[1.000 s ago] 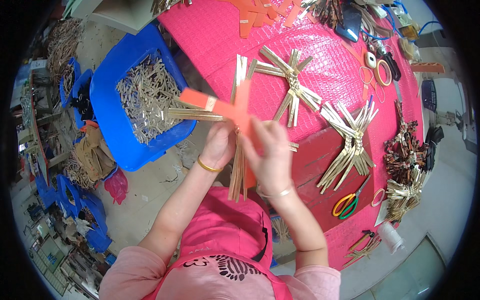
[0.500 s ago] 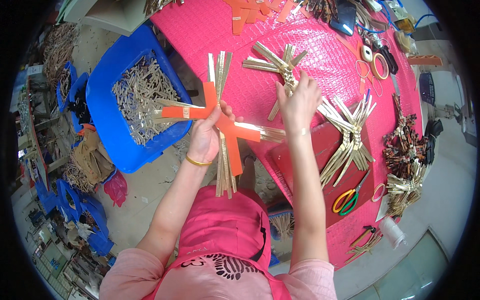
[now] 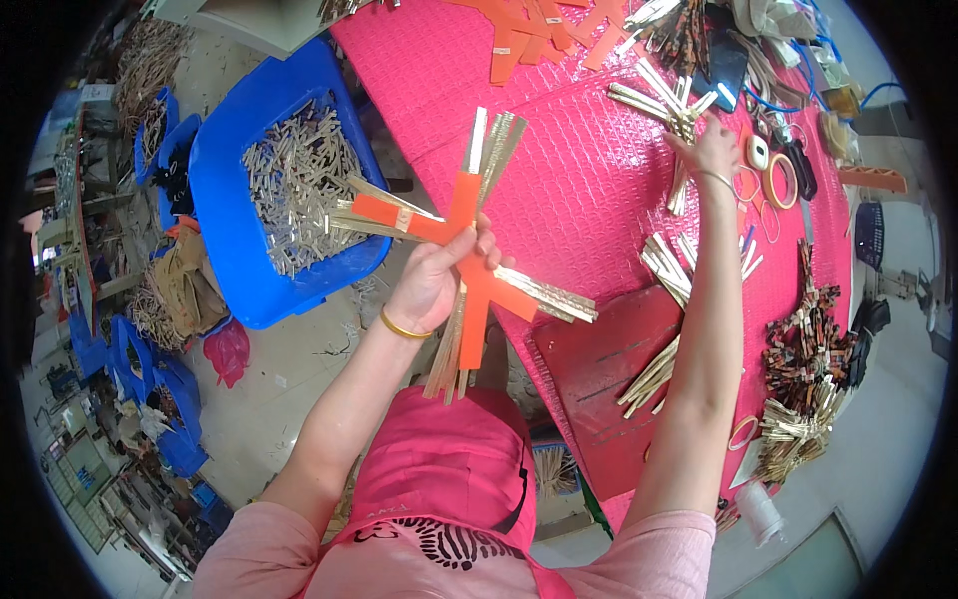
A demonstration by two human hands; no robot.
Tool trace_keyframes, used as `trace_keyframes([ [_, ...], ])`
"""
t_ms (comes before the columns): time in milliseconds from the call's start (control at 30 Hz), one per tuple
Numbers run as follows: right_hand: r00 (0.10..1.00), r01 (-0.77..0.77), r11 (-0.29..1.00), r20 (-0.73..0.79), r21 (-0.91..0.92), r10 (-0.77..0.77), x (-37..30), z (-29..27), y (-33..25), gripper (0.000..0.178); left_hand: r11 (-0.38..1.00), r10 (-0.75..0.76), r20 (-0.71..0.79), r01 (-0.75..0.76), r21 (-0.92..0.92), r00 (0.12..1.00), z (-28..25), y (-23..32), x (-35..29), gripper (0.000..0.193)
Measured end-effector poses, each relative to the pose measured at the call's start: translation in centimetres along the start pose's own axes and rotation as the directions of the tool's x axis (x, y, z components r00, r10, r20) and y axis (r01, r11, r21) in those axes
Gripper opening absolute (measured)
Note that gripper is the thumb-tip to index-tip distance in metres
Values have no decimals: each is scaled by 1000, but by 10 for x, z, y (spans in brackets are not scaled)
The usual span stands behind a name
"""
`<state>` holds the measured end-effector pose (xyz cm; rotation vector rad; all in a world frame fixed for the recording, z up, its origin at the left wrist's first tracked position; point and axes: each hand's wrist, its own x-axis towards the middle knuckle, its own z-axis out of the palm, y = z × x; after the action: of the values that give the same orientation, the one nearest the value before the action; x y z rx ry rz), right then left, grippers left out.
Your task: The recorder is assembling gold and red decorative straw or paper crosses, cutting materials with scissors and aligning pieces by hand.
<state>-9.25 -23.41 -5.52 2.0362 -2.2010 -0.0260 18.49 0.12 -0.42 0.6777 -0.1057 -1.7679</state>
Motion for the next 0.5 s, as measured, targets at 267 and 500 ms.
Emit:
trace_keyframes([
  [267, 753, -225, 349, 389, 910, -531, -202, -105, -101, 31, 978, 115, -63, -102, 182, 991, 10, -16, 2, 24],
  [500, 587, -282, 436, 513, 854, -626, -205, -109, -101, 34, 995, 82, -78, -77, 69, 994, 14, -16, -8, 23],
])
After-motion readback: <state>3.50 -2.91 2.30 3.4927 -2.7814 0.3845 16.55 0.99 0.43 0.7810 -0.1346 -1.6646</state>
